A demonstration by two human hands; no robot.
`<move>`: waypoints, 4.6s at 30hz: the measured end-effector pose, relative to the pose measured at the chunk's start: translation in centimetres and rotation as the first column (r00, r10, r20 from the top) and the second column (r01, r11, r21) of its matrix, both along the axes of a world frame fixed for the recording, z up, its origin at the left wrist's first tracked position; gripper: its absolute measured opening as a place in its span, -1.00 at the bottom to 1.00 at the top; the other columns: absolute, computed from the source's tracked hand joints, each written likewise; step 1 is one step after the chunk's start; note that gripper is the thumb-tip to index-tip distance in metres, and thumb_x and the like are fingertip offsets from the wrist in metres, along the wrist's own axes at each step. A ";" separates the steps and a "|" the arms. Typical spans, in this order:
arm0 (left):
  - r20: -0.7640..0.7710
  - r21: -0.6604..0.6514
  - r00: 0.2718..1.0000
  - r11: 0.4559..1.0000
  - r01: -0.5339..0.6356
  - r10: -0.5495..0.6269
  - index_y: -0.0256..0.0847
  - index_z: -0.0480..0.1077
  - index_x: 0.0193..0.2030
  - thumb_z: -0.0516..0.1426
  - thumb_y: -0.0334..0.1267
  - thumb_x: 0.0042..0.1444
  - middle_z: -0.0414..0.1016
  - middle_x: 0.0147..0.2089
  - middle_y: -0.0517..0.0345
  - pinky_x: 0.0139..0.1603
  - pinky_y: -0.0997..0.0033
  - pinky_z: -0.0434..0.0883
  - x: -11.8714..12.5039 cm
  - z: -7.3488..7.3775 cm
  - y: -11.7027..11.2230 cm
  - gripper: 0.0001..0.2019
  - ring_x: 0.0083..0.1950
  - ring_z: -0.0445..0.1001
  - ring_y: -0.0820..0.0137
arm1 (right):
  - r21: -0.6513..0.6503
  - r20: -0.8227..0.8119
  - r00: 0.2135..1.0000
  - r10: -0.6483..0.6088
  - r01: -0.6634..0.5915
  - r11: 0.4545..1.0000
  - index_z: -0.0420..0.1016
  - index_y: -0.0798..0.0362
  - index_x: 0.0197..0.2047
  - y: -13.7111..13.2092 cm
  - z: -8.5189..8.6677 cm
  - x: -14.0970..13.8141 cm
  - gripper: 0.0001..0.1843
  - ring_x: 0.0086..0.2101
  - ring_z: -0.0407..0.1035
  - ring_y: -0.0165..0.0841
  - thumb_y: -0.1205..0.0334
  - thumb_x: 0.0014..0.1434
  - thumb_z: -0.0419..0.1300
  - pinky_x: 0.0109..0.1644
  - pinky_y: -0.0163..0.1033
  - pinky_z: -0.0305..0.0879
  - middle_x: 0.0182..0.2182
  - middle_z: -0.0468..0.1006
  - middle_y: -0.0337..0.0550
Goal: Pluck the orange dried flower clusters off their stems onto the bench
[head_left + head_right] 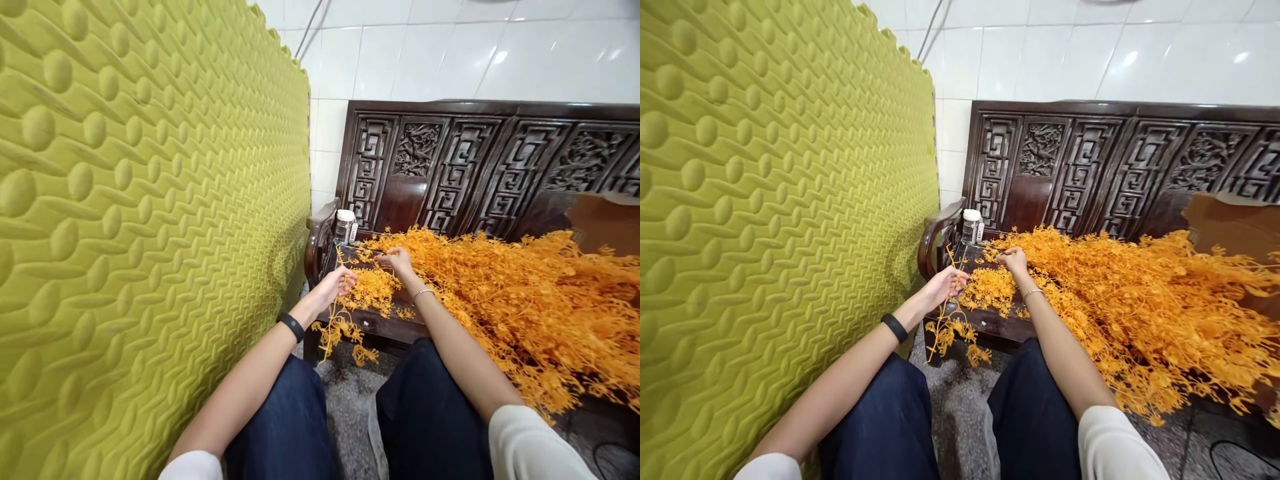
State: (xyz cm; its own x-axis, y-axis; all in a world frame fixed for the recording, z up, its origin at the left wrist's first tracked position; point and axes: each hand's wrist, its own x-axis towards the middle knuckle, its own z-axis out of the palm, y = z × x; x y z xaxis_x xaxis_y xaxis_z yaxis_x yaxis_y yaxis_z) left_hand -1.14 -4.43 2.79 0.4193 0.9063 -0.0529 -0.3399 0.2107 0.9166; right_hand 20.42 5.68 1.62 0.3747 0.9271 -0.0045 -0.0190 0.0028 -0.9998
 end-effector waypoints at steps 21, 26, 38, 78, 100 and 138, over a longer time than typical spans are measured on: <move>0.078 0.445 0.905 0.798 -0.407 0.418 -0.31 0.43 -0.28 0.31 -0.27 -0.23 0.50 -0.29 0.09 -0.06 0.33 0.39 -0.9 3.0 -1.9 -0.68 -0.25 0.46 0.43 | -0.003 0.413 0.521 0.747 -0.820 0.573 0.58 0.12 -0.44 -10.5 4.7 -5.5 -0.74 -0.44 0.43 -0.37 0.06 -0.04 0.30 -0.25 -0.24 0.35 -0.50 0.57 -0.15; 0.094 0.538 0.748 0.599 -0.594 0.657 -0.25 0.40 -0.31 0.25 -0.02 -0.12 0.46 -0.32 0.11 -0.15 0.49 0.36 -1.7 4.9 -3.7 -0.66 -0.24 0.43 0.44 | 0.393 0.295 0.856 0.425 -0.514 0.762 0.57 0.01 -0.36 -9.7 5.8 -3.3 -0.80 -0.31 0.45 -0.33 0.06 0.02 0.27 -0.12 -0.18 0.36 -0.36 0.59 -0.15; 0.235 -0.164 0.972 0.986 0.018 0.021 -0.31 0.35 -0.11 -0.09 0.39 -0.06 0.52 -0.27 -0.12 -0.27 0.28 0.44 -1.6 1.6 -0.5 -0.26 -0.29 0.52 0.27 | 0.174 0.826 0.309 0.472 -0.936 0.307 0.62 -0.14 -0.31 -13.8 6.2 -5.6 -0.87 -0.04 0.37 -0.22 0.20 0.10 0.22 0.12 -0.03 0.20 -0.10 0.55 -0.17; -0.108 0.350 0.939 0.897 -0.272 0.326 -0.27 0.21 -0.55 0.29 -0.05 -0.23 0.24 -0.57 0.33 -0.53 0.53 0.16 1.1 1.2 -1.6 -0.61 -0.60 0.26 0.59 | 0.263 0.024 0.954 0.300 -0.296 0.918 0.47 0.11 -0.58 -8.9 4.0 -6.1 -0.74 -0.50 0.25 -0.46 0.18 -0.38 0.40 -0.37 -0.29 0.18 -0.58 0.44 -0.23; -0.107 0.351 0.906 0.868 -0.352 0.411 -0.22 0.11 -0.59 0.25 -0.04 -0.23 0.15 -0.60 0.36 -0.58 0.52 0.12 2.4 0.4 0.0 -0.59 -0.66 0.23 0.59 | 0.164 -0.260 0.906 0.334 -0.299 0.940 0.51 0.11 -0.65 -5.5 3.6 -5.8 -0.86 -0.53 0.27 -0.49 0.46 -0.42 0.34 -0.42 -0.32 0.23 -0.55 0.50 -0.22; -0.340 0.447 0.897 0.887 -0.110 0.283 -0.21 0.30 -0.27 0.05 -0.29 -0.03 0.32 -0.47 0.31 -0.44 0.54 0.27 -0.5 -0.6 0.2 -0.85 -0.53 0.32 0.54 | 0.051 0.460 0.807 0.369 -0.440 0.897 0.56 0.05 -0.31 -0.8 -0.2 2.2 -0.62 -0.03 0.34 -0.19 0.25 -0.31 0.42 0.18 0.02 0.10 -0.13 0.54 -0.10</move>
